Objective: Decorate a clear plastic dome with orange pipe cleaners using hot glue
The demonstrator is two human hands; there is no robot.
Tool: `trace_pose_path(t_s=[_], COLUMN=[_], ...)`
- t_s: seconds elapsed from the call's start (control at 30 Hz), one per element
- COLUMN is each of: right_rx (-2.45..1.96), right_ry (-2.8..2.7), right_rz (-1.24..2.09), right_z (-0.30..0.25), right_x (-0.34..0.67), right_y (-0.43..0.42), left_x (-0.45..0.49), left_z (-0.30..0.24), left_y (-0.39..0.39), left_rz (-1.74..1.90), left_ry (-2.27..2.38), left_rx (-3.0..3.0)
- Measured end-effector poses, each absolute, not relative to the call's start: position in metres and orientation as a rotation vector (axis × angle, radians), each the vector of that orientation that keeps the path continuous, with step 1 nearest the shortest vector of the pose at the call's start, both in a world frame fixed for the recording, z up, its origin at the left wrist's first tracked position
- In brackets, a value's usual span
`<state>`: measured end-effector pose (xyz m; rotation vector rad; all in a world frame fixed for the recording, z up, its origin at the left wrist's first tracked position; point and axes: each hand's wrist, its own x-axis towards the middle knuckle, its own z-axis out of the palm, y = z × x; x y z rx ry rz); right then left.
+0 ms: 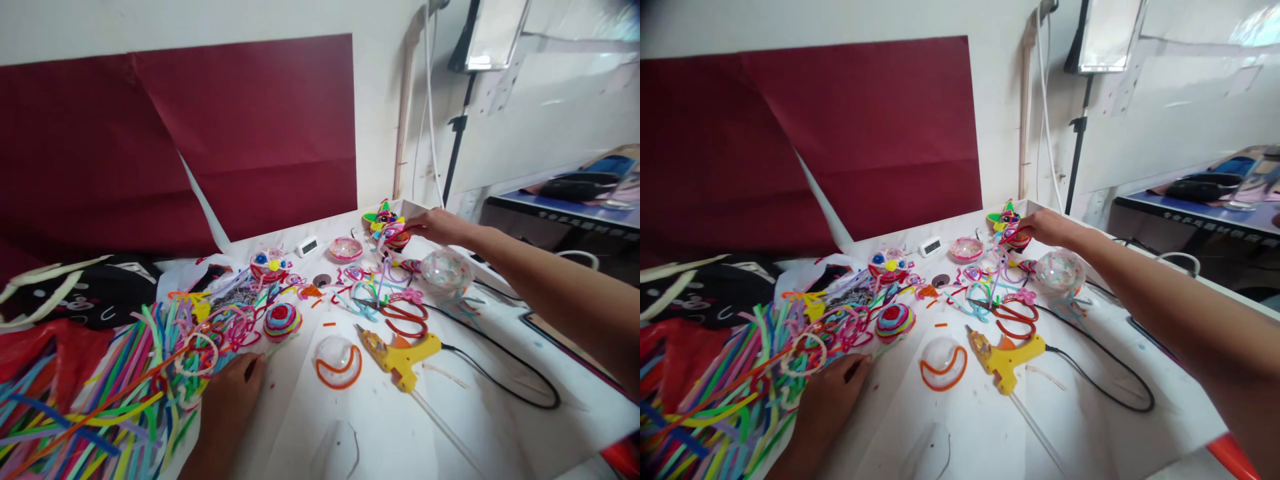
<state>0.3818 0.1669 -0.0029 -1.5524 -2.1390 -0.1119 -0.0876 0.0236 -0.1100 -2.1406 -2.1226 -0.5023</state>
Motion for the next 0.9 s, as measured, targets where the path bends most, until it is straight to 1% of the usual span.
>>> trace_pose_path(t_s=[0.17, 0.3, 0.5, 0.63, 0.73, 0.83, 0.9], right_rx=[-1.536, -1.545, -1.566, -1.524, -1.475, -1.383, -1.311], right_ry=[-2.214, -2.197, -2.081, -1.984, -1.879, -1.803, -1.816], right_rz=[0.107, 0.358, 0.673, 0.799, 0.931, 1.063, 1.114], right_z=[0.003, -0.001, -0.005, -0.003, 0.0, 0.0, -0.002], right_x=[0.374, 0.365, 0.355, 0.351, 0.347, 0.341, 0.336], right_y=[0.153, 0.144, 0.135, 0.131, 0.123, 0.112, 0.104], left_x=[-0.088, -0.087, -0.086, -0.092, -0.097, -0.098, -0.095], left_z=[-0.11, -0.108, -0.107, -0.113, -0.118, -0.118, -0.11], left_y=[0.024, 0.021, 0.02, 0.021, 0.025, 0.027, 0.025], left_rz=[-0.468, -0.489, -0.506, -0.561, -0.676, -0.885, -1.01], left_ry=[-2.106, -2.098, -2.056, -1.95, -1.799, -1.64, -1.628], left_rx=[-2.088, -2.049, -2.002, -1.988, -1.953, -1.95, -1.991])
